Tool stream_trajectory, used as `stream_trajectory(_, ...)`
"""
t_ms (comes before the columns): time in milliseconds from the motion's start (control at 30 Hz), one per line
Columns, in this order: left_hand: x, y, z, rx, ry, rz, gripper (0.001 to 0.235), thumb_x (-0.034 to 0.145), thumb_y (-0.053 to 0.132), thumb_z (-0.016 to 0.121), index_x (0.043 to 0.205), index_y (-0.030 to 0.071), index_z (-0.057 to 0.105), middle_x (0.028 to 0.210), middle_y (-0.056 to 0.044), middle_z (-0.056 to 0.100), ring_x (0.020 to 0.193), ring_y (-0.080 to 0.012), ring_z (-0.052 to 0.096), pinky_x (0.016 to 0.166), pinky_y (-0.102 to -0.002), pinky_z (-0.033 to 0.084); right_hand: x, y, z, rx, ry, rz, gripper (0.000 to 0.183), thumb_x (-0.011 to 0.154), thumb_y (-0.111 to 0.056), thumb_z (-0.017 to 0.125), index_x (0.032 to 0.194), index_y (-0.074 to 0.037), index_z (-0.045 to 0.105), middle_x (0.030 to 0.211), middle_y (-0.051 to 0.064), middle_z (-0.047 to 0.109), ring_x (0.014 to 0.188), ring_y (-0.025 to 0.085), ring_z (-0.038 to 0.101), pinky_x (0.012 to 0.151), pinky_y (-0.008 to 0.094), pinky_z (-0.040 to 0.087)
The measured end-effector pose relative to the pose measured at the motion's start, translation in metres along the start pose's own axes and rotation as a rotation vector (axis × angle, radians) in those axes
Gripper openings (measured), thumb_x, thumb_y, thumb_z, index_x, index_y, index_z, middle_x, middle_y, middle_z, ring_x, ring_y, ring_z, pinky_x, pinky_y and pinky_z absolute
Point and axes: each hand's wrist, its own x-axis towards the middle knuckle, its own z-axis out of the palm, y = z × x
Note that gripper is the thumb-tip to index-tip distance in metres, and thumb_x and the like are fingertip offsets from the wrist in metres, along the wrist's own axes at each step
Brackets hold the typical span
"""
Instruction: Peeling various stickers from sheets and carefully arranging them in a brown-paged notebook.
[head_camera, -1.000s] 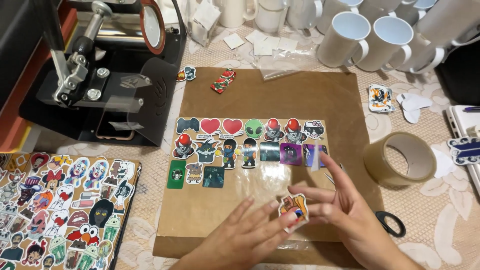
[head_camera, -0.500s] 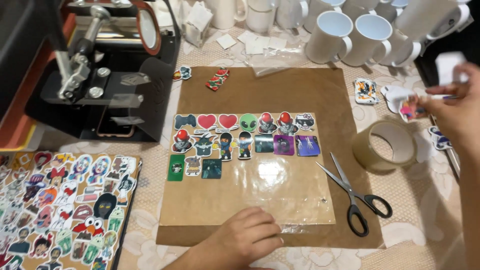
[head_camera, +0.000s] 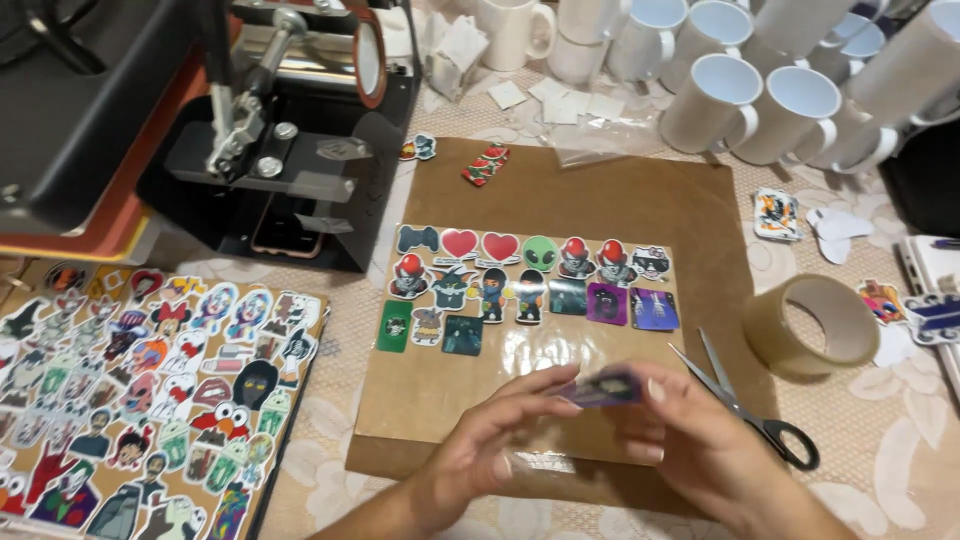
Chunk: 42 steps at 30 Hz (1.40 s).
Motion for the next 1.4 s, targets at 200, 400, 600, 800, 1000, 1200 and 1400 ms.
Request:
stream_trajectory(200,-0.004,-0.021,-0.006,-0.388,0.027,0.058,0.059,0.104,0.046,0.045,0.142,0.0,0.049,0.151,-0.016,0.048,0.145,-0.027,0.042,0.126,-0.044,0.027,0.014,0.023,0.013,0.153,-0.063,-0.12,0.026,0.104,-0.023,0.053,0.083,-0.008,0.053,0.06,-0.006,0.024,0.051,0.008,0.019,0.041,0.023,0.018)
stream_trajectory(400,-0.004,-0.025,-0.006,-0.525,-0.014,0.027,0.071,0.105,0.049,0.036,0.151,-0.006,0.033,0.159,-0.021,0.034,0.153,-0.0297,0.029,0.13,-0.045,0.017,0.015,0.038,0.006,-0.246,0.234,-0.28,0.037,0.096,-0.021,0.058,0.118,0.005,0.073,0.056,0.001,0.031,0.051,0.014,0.029,0.044,0.031,0.025)
stream_trajectory(600,-0.002,-0.027,-0.006,-0.523,-0.01,0.004,0.079,0.102,0.055,0.035,0.146,-0.01,0.04,0.157,-0.023,0.037,0.149,-0.0282,0.036,0.129,-0.041,0.018,0.011,0.026,0.027,-1.045,0.288,-0.834,0.023,0.09,-0.015,0.065,0.104,-0.001,0.077,0.097,0.008,0.08,0.082,0.014,0.074,0.072,0.024,0.056)
stream_trajectory(800,-0.001,0.013,0.006,-0.014,-0.03,-0.029,0.07,0.095,0.077,0.043,0.137,0.022,0.053,0.166,-0.015,0.03,0.159,-0.0335,0.022,0.124,-0.061,0.014,0.019,0.039,0.013,-0.439,0.339,-0.414,0.013,0.079,-0.003,0.077,0.09,0.0,0.071,0.1,0.012,0.074,0.092,0.022,0.069,0.085,0.035,0.056)
stream_trajectory(1000,-0.005,0.004,0.006,0.377,-0.186,0.173,0.079,0.103,0.088,0.024,0.136,0.02,0.05,0.173,-0.021,0.024,0.169,-0.0378,0.017,0.142,-0.057,0.008,0.013,0.036,-0.004,-0.059,0.149,-0.447,0.012,0.086,0.004,0.065,0.097,-0.002,0.07,0.102,0.016,0.073,0.093,0.027,0.066,0.094,0.048,0.05)
stream_trajectory(1200,-0.015,-0.006,0.006,0.672,-0.293,0.131,0.056,0.103,0.048,0.038,0.146,0.012,0.038,0.17,-0.029,0.02,0.161,-0.0474,0.022,0.128,-0.062,0.019,0.009,0.006,-0.003,-0.287,0.233,-0.507,0.015,0.09,-0.002,0.067,0.105,-0.002,0.063,0.094,0.014,0.071,0.082,0.019,0.066,0.079,0.029,0.051)
stream_trajectory(1400,-0.027,-0.011,0.001,1.221,-0.307,0.009,0.08,0.094,0.06,0.03,0.14,-0.004,0.045,0.152,-0.03,0.04,0.146,-0.0464,0.029,0.124,-0.054,0.011,0.075,-0.058,0.02,-0.704,-0.017,-0.27,0.049,0.076,0.007,0.077,0.119,-0.005,0.058,0.076,0.017,0.071,0.072,0.02,0.066,0.069,0.032,0.055)
